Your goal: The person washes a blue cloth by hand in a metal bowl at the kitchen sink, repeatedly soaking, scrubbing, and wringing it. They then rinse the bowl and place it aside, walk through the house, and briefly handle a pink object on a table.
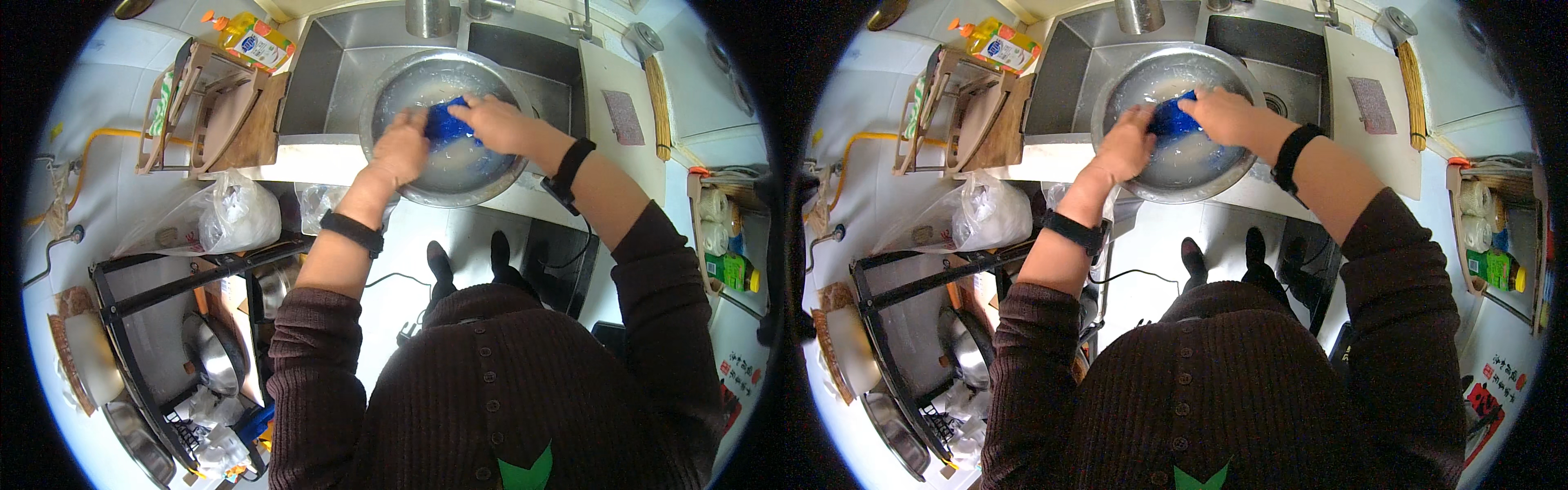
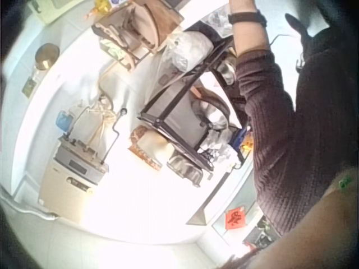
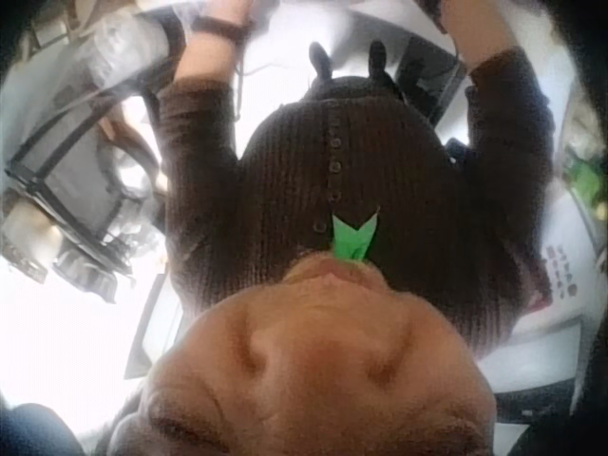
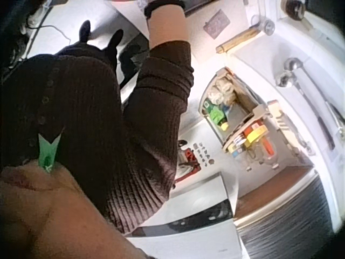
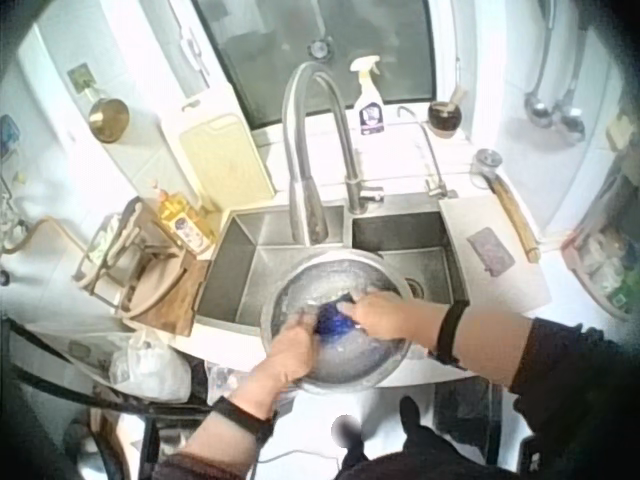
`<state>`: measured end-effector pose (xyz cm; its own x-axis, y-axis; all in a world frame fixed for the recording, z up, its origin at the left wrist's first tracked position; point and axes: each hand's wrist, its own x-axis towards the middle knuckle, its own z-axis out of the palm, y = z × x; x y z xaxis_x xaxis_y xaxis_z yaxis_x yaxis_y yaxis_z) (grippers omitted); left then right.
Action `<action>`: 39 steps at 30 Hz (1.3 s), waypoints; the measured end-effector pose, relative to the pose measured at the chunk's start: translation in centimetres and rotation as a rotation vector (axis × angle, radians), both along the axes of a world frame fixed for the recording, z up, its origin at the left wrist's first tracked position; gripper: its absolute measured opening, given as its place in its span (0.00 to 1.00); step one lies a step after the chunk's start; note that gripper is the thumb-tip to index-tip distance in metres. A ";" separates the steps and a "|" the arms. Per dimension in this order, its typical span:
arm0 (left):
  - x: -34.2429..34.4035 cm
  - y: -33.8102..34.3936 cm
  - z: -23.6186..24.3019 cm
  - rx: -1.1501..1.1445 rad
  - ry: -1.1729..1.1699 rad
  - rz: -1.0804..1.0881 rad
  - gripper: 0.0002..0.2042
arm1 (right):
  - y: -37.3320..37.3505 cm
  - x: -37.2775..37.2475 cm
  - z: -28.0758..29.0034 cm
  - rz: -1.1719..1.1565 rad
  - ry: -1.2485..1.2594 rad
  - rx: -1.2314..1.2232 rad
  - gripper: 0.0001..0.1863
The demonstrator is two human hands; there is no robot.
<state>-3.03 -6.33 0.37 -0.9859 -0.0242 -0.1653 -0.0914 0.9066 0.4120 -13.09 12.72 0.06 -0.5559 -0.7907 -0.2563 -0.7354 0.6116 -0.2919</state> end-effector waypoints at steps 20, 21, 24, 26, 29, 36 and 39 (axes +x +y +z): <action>-0.6 0.6 3.3 0.983 0.211 -0.069 0.45 | -1.3 -0.5 13.3 0.112 -0.221 -0.622 0.11; -0.9 0.8 3.5 0.927 0.193 -0.005 0.38 | -1.5 -0.3 14.5 0.081 -0.345 -0.676 0.11; -1.3 1.8 3.8 1.118 0.153 0.139 0.23 | -2.1 0.0 16.8 0.075 -0.173 -0.906 0.09; -1.3 2.2 3.9 1.101 0.149 0.239 0.17 | -1.8 -0.5 16.9 -0.013 -0.437 -1.081 0.10; -1.1 2.4 4.2 1.284 0.248 0.329 0.11 | -0.5 -1.5 15.0 -0.109 -0.581 -1.146 0.10; -0.7 2.3 5.3 1.561 0.280 0.433 0.17 | 1.8 2.9 4.8 -0.764 -1.180 -1.223 0.25; -0.5 3.4 4.9 1.646 0.296 0.408 0.18 | -0.2 5.2 1.6 -1.171 -1.533 -1.114 0.40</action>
<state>-3.56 -2.96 5.29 -0.9588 -0.2664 -0.0990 0.0543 -0.5137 0.8563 -7.85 12.48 1.64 -0.6208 -0.4478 -0.6435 0.7819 -0.2940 -0.5497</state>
